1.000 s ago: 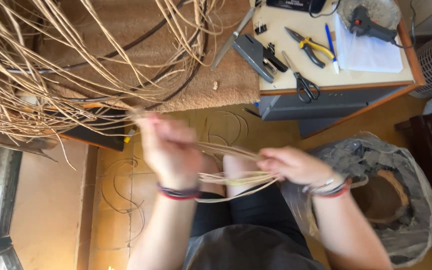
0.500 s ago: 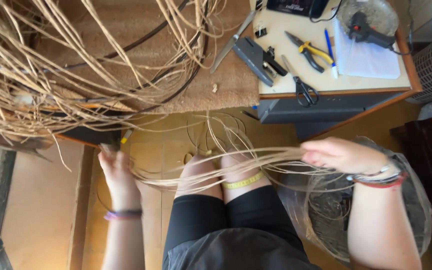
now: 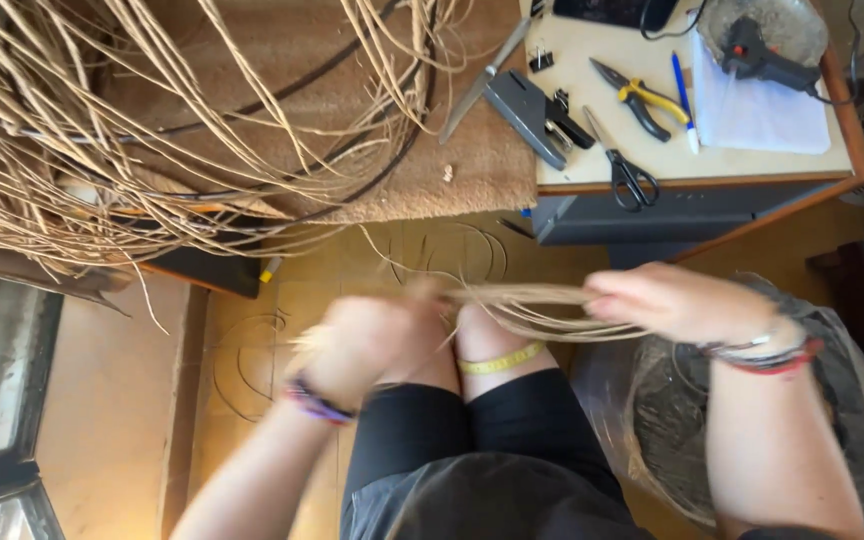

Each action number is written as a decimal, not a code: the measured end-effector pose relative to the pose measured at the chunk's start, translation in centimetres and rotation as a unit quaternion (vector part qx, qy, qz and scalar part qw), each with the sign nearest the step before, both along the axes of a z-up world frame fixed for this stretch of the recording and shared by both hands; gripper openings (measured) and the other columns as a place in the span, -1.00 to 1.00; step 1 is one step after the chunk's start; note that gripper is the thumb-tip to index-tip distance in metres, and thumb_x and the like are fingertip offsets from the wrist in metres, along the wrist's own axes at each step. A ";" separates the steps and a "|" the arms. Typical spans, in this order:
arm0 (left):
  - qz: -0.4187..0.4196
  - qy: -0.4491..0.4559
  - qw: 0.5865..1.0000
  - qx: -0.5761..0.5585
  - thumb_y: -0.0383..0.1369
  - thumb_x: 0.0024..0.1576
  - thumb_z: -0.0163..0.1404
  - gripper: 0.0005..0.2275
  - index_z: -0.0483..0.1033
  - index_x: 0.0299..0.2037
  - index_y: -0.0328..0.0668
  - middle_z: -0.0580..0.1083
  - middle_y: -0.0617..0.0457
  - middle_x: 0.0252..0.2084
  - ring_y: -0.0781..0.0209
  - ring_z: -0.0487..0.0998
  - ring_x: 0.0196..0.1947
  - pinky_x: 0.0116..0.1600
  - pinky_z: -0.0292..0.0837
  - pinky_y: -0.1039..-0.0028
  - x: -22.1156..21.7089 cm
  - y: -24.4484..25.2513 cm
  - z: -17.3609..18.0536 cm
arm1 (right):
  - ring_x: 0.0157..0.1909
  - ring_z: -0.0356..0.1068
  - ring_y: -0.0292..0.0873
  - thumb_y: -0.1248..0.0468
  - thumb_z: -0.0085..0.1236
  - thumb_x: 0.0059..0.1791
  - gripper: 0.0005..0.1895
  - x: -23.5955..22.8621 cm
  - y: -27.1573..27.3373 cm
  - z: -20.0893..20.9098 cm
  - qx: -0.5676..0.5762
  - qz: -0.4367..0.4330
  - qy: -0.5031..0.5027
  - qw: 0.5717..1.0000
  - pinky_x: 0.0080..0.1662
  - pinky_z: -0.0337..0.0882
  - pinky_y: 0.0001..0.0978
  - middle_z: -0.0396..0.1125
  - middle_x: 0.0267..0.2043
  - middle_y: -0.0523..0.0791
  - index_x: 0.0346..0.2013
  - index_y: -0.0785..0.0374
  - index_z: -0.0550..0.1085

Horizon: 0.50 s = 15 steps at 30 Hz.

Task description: Measuring, cutting, and weaving wicker strands into a large decorative lampshade structure while seated on the floor.

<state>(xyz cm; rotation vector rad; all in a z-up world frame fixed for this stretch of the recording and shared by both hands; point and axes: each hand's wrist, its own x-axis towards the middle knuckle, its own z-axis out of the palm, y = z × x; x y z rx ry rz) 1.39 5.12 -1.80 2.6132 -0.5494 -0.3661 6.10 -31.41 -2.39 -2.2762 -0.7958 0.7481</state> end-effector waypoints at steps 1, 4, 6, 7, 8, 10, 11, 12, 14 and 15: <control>0.044 -0.013 0.998 0.041 -0.10 0.26 -0.29 -0.72 0.43 0.05 0.20 0.60 0.02 -0.20 -0.14 0.63 -0.32 -0.24 0.52 0.05 0.5 2.0 -0.7 | -0.57 0.44 -0.31 0.08 -0.09 0.07 -0.74 0.0 -1.6 0.1 0.002 -0.018 0.008 1.000 -0.45 0.40 -0.46 0.53 -0.49 -0.25 -0.35 0.10 0.49; 0.117 -0.053 0.982 0.139 -0.10 0.27 -0.28 -0.73 0.44 0.05 0.25 0.62 0.05 -0.24 -0.13 0.65 -0.33 -0.24 0.54 0.05 1.9 8.5 -3.5 | -0.50 0.47 -0.32 0.10 -0.08 0.06 -0.75 0.8 -6.9 -2.0 -0.030 -0.065 0.014 0.997 -0.36 0.46 -0.46 0.52 -0.48 -0.26 -0.36 0.11 0.50; 0.145 -0.072 0.967 0.195 -0.10 0.27 -0.23 -0.77 0.42 0.02 0.22 0.62 0.08 -0.25 -0.11 0.65 -0.34 -0.24 0.55 0.04 1.6 11.1 -4.7 | -0.46 0.54 -0.32 0.08 -0.10 0.05 -0.72 0.8 -8.0 -3.1 -0.065 -0.093 0.019 0.993 -0.32 0.55 -0.49 0.57 -0.45 -0.25 -0.36 0.11 0.51; 0.167 -0.063 0.962 0.206 -0.04 0.28 -0.22 -0.75 0.45 -0.02 0.19 0.62 0.02 -0.29 -0.17 0.64 -0.34 -0.25 0.54 0.04 1.6 11.5 -4.8 | -0.41 0.55 -0.34 0.12 -0.05 0.04 -0.77 0.9 -7.4 -3.0 -0.081 -0.102 0.041 0.991 -0.29 0.55 -0.49 0.59 -0.40 -0.27 -0.28 0.12 0.53; 0.189 -0.054 0.956 0.216 0.01 0.29 -0.21 -0.72 0.47 -0.05 0.16 0.61 -0.04 -0.33 -0.23 0.63 -0.35 -0.26 0.53 0.05 1.5 11.8 -4.8 | -0.37 0.56 -0.36 0.16 0.00 0.03 -0.80 1.0 -6.7 -2.8 -0.097 -0.111 0.062 0.987 -0.27 0.54 -0.49 0.61 -0.35 -0.28 -0.20 0.12 0.55; 0.128 -0.097 0.963 0.217 -0.06 0.24 -0.17 -0.74 0.53 -0.03 0.20 0.55 0.19 -0.06 0.01 0.57 -0.13 0.00 0.45 0.04 1.6 10.4 -6.1 | -0.41 0.54 -0.33 0.16 -0.05 0.05 -0.82 1.4 -4.5 -4.0 -0.057 -0.073 0.024 0.995 -0.28 0.55 -0.49 0.56 -0.40 -0.27 -0.28 0.10 0.50; 0.072 -0.138 0.963 0.218 -0.13 0.19 -0.14 -0.73 0.60 0.00 0.23 0.49 0.41 0.20 0.25 0.50 0.09 0.26 0.36 0.04 1.5 10.0 -6.6 | -0.45 0.52 -0.31 0.17 -0.10 0.07 -0.81 1.7 -3.2 -4.6 -0.015 -0.029 -0.015 0.999 -0.30 0.56 -0.48 0.51 -0.45 -0.25 -0.37 0.08 0.44; 0.072 -0.139 0.963 0.220 -0.13 0.19 -0.14 -0.73 0.60 0.00 0.23 0.49 0.41 0.20 0.25 0.50 0.09 0.26 0.36 0.04 1.5 7.0 -4.9 | -0.45 0.52 -0.31 0.17 -0.10 0.07 -0.81 1.8 -1.4 -4.6 -0.014 -0.029 -0.016 0.999 -0.30 0.56 -0.48 0.51 -0.45 -0.25 -0.37 0.08 0.44; 0.026 -0.122 0.990 -0.066 -0.03 0.11 0.07 -0.40 0.30 0.38 0.06 0.13 -0.07 0.50 -0.11 0.02 0.50 0.46 -0.28 -0.20 1.4 0.8 -1.7 | -0.21 0.57 0.19 0.15 -0.09 0.09 -0.63 1.8 2.0 -4.4 -0.015 -0.009 0.006 1.000 -0.24 0.59 -0.04 0.56 -0.26 0.09 0.14 0.12 0.48; 0.029 -0.121 0.990 -0.066 -0.03 0.11 0.07 -0.40 0.30 0.38 0.06 0.13 -0.07 0.50 -0.11 0.02 0.50 0.46 -0.28 -0.20 1.2 -1.7 -1.4 | -0.21 0.57 0.19 0.15 -0.09 0.09 -0.63 1.7 3.2 -4.8 -0.016 -0.006 0.007 1.000 -0.24 0.59 -0.04 0.56 -0.26 0.09 0.14 0.12 0.48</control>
